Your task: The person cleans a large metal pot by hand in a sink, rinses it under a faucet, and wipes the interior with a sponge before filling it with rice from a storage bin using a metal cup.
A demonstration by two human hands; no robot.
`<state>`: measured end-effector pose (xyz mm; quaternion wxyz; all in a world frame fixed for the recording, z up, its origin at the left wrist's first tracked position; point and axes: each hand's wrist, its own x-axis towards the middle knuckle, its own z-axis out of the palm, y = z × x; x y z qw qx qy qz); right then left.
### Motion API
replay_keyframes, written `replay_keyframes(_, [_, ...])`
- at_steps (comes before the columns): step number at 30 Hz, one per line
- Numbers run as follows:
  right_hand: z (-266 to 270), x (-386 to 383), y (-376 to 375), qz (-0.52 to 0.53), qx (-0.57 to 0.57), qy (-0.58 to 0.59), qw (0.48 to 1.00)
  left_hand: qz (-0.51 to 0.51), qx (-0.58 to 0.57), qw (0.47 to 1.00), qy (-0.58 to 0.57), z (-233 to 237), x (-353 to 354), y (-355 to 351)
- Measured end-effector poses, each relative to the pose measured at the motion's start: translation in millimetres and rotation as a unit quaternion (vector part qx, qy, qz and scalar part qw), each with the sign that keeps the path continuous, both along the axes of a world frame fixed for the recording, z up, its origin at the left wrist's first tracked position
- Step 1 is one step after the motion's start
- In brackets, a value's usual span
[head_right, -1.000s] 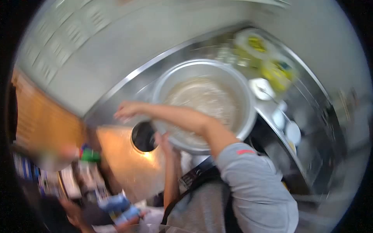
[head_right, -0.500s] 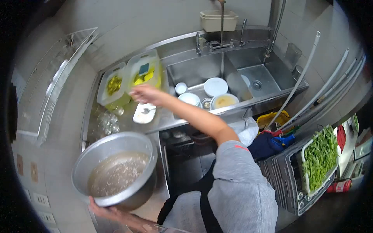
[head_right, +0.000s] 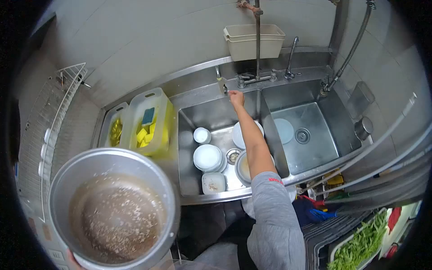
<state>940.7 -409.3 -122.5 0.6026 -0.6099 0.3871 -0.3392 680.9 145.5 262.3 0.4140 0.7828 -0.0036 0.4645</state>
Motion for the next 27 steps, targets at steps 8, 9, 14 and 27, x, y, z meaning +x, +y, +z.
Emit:
replay_keyframes(8, [6.3, 50.3, -49.9, 0.041, -0.176, 0.109, 0.978, -0.187, -0.346, 0.888, 0.238, -67.0, 119.4, -56.9])
replay_keyframes(9, [11.3, 51.4, -49.6, 0.073, -0.177, 0.098, 0.977, -0.213, -0.387, 0.874, 0.202, -78.9, 122.5, -97.0])
replay_keyframes(14, [-53.4, 95.1, -65.0, 0.097, -0.234, -0.024, 0.967, -0.376, -0.308, 0.841, 0.239, -119.9, 159.7, -185.3])
replay_keyframes(27, [-61.0, 50.7, 7.6, 0.196, 0.328, -0.001, 0.924, -0.498, -0.338, 0.730, 0.324, -238.9, 224.8, -275.8])
